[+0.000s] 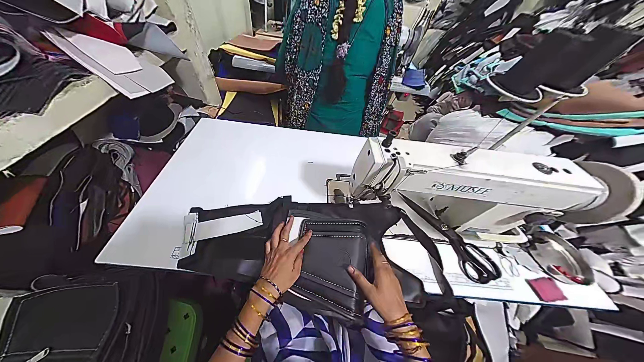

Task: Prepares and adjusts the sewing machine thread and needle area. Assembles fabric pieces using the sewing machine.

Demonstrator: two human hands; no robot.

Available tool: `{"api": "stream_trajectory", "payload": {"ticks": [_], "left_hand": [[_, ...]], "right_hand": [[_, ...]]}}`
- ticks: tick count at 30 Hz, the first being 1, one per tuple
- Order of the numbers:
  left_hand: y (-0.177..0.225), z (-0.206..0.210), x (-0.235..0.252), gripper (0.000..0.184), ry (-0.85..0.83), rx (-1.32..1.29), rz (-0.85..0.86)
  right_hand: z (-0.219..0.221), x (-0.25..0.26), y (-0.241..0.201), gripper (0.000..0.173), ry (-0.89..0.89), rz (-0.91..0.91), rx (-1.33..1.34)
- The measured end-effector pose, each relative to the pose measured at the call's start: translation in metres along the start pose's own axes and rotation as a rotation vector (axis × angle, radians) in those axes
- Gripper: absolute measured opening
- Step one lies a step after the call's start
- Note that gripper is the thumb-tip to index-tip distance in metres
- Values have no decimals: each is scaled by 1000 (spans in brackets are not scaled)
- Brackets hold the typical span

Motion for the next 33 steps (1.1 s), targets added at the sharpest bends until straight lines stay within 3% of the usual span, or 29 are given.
{"api": "stream_trajectory", "payload": {"ticks": [4,7,9,12,16,19,22,25,33], "left_hand": [[-4,6,-1,50,47,83,46],[-7,5,-1,49,13,66,62],[-10,2,-1,61,-9,53,63],[-12,-2,3,77,-59,41,-14],[24,-4,26,65,-78,122,24],[63,14,64,57,-221,83,127],[69,48,95,52,-359,75,180],[53,67,102,54,-329,62,230],[41,70,111,58,-332,25,262]], "right_hand": [[10,11,-19,122,-113,126,458],[10,21,-9,114,-104,106,737],[-7,25,11,108,-70,105,836],[-50,27,60,105,68,140,791],[-83,39,107,101,128,225,774],[-89,50,112,99,79,216,774],[-91,58,116,99,40,207,763],[-92,61,122,100,6,198,755],[-92,72,126,99,-65,211,717]]}}
Point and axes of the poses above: each hand's wrist, its own x-axis towards the middle knuckle, its own z-axis out of the palm, y = z × x, the point moved 1 cm from there along x, towards the middle knuckle, and after that the axes turned 1 degree about -y, right-handed, at the moved point
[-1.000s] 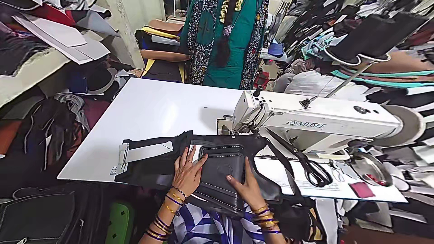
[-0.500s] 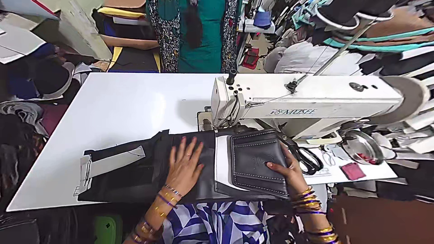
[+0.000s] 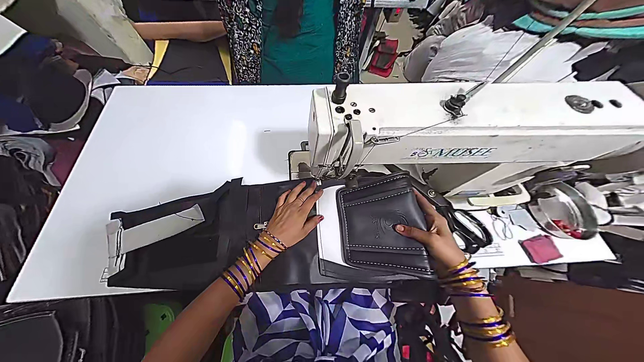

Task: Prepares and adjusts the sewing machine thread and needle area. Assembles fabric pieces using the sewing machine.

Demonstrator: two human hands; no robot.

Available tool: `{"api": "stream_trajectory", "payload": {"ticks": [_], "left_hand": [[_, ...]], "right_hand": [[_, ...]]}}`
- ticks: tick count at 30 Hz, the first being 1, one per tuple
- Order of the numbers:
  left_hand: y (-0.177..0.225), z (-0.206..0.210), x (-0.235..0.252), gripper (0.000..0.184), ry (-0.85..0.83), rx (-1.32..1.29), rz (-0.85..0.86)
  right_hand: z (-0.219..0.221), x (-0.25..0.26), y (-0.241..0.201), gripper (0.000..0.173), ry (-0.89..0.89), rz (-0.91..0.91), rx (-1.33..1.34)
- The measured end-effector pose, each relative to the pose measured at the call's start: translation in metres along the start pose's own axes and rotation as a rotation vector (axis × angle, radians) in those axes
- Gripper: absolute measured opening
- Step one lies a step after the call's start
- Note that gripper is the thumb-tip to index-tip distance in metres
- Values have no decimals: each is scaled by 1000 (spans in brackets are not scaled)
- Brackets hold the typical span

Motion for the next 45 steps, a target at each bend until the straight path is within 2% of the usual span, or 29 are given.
{"api": "stream_trajectory", "payload": {"ticks": [4,6,8,10,12,14,16,18,21,24,29,30,32,34,35,36,37,38,40,41,42,45], "left_hand": [[-6,-5,4,58,-36,13,49],[-1,-9,5,60,-94,25,10],[23,-10,-3,62,-162,-15,-111],[55,-1,-20,66,-143,-77,-188],[71,18,-38,61,2,-28,-154],[70,21,-39,61,35,-18,-140],[69,22,-38,64,27,-8,-132],[67,22,-35,65,67,13,-118],[67,25,-38,64,84,34,-101],[68,26,-45,60,120,60,-53],[74,30,-58,52,162,89,-16],[75,30,-58,51,165,93,-13],[77,31,-56,51,149,92,-29],[78,31,-51,51,137,71,-43],[79,27,-49,51,92,50,-62],[81,19,-47,51,-10,2,-101],[83,11,-48,49,-84,-48,-121],[85,-2,-51,47,-197,-102,-141],[84,-28,-65,42,-393,-142,-103],[78,-32,-77,41,-396,-131,-38],[70,-27,-90,41,-331,-103,48],[40,6,-110,45,36,21,300]], "right_hand": [[2,1,-3,96,5,16,-10],[5,1,-5,97,25,30,-21],[7,1,-3,100,32,40,-57],[3,6,-3,100,21,15,-163],[-13,5,-3,86,56,-49,-427],[-39,2,-15,54,260,-158,-739],[-66,-1,-29,40,490,-105,-1005],[-79,9,-19,34,591,-35,-1104],[-74,12,5,32,624,-24,-1150],[-75,15,8,31,615,-20,-1156],[-88,14,-3,29,532,-51,-1156],[-90,8,-16,28,497,-108,-1088],[-81,-17,-49,31,378,-394,-854],[-29,-53,-83,41,105,-733,-593],[6,-72,-94,42,-71,-824,-538],[39,-85,-93,41,-238,-896,-572],[67,-92,-83,38,-326,-965,-679],[87,-91,-65,31,-342,-1000,-782],[103,-81,-19,23,-296,-946,-849],[101,-76,1,23,-278,-905,-825],[98,-74,15,24,-252,-893,-785],[93,-75,28,28,-239,-915,-749]]}}
Point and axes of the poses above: each hand's wrist, its own x-axis towards the middle knuckle, its own z-axis out of the palm, y = z × x, the point moved 1 cm from there along x, towards the middle knuckle, and after that the axes turned 1 degree about -y, right-handed, at the moved point
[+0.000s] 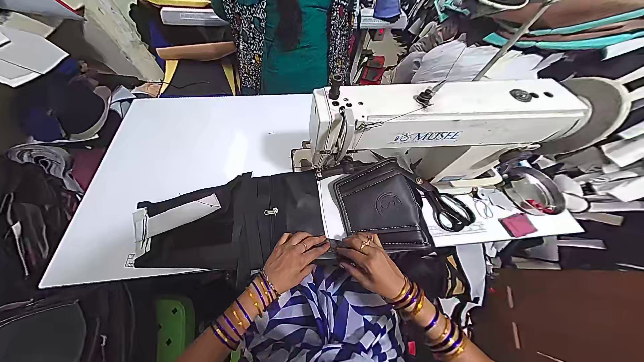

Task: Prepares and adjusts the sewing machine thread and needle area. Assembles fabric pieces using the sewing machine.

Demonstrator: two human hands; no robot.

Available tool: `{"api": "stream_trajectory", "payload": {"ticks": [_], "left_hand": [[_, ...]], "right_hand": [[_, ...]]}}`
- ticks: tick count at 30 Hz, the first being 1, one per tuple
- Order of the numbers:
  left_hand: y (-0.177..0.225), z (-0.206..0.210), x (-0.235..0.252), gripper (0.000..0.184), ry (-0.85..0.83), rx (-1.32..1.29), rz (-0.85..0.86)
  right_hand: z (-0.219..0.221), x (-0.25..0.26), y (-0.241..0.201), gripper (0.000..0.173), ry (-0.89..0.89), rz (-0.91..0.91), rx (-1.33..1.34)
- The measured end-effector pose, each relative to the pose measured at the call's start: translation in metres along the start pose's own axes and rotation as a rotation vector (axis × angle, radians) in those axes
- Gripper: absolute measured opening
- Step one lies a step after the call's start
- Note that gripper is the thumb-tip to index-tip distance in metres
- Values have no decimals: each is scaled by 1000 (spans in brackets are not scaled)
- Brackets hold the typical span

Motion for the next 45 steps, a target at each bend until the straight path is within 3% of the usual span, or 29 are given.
{"api": "stream_trajectory", "payload": {"ticks": [7,25,32,35,38,40,42,45], "left_hand": [[-10,6,4,40,70,103,48],[-51,-31,69,41,-308,-22,-188],[-82,-28,82,38,-206,-19,-123],[-93,-29,88,38,-195,-9,-106],[-101,-31,95,37,-147,-5,-88],[-105,-33,100,36,-143,-15,-99],[-109,-32,103,35,-117,-17,-91],[-114,-34,107,35,-92,8,-73]], "right_hand": [[3,6,6,36,-9,-74,-122],[11,70,52,31,9,-24,-139],[15,90,71,33,6,-45,-151],[14,91,75,35,12,-35,-36],[-4,80,73,30,178,70,263],[-34,62,77,24,370,244,298],[-75,37,91,25,469,511,128],[-136,5,119,28,329,886,-298]]}}
Point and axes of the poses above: each hand's wrist, its own x-axis towards the middle knuckle, its own z-axis out of the palm, y = z × x, the point moved 1 cm from there along x, towards the middle knuckle, and after that the axes turned 1 degree about -y, right-handed, at the moved point
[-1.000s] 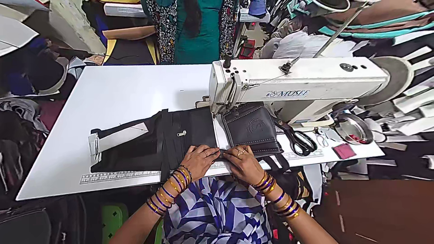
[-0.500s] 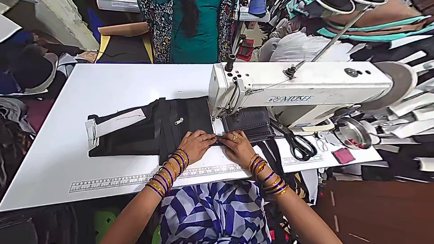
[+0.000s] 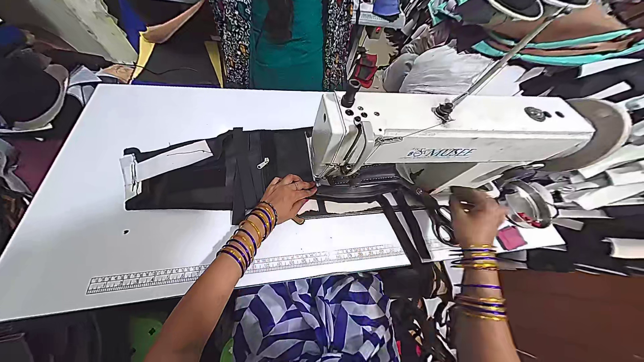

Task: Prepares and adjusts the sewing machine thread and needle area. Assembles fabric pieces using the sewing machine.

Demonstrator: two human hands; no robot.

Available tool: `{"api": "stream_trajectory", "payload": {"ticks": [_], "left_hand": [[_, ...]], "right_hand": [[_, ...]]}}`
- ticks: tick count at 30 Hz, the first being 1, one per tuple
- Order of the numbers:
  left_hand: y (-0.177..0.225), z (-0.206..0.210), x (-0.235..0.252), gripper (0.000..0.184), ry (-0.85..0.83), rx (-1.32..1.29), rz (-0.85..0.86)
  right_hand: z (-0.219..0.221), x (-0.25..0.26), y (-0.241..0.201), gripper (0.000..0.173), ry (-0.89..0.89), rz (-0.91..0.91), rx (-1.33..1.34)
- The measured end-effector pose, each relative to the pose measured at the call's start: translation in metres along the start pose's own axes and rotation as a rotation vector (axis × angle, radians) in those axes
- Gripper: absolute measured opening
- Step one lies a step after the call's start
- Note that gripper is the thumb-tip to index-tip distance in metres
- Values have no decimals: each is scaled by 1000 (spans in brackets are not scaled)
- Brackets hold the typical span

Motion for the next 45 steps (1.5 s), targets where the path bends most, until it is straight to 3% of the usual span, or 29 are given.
{"api": "stream_trajectory", "payload": {"ticks": [4,10,14,20,22,25,30,33,36,40,42,45], "left_hand": [[-7,-2,7,33,47,26,9],[-13,-1,14,31,77,40,-11],[-8,-1,7,35,38,45,-7],[-11,-2,7,40,-65,49,-18],[-9,-3,10,40,-87,56,-50],[-8,-5,14,42,-131,70,-115],[-7,-10,21,42,-171,60,-192],[-8,-13,25,43,-183,81,-191],[-13,-14,29,43,-155,79,-171],[-20,-12,34,43,-135,66,-167],[-23,-13,36,43,-116,62,-162],[-26,-16,40,41,-112,60,-164]], "right_hand": [[-15,10,31,28,13,87,-276],[17,-2,21,35,70,160,-407],[26,-6,30,32,112,102,-389],[-12,-10,22,23,37,-92,-245],[-10,-17,17,21,-79,-81,-242],[-1,-19,12,30,-330,88,-303],[-17,-22,23,47,-547,92,-220],[-21,-31,33,45,-583,54,-246],[-24,-39,34,30,-585,172,-27],[-29,-60,26,19,-588,465,706],[-42,-64,9,28,-565,483,763],[-63,-67,-38,29,-548,459,627]]}}
Point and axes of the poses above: each hand's wrist, its own x-axis towards the middle knuckle, its own z-axis out of the palm, y = z × x, the point moved 1 cm from there along x, towards the middle knuckle, and after that the axes turned 1 degree about -y, right-handed, at the moved point
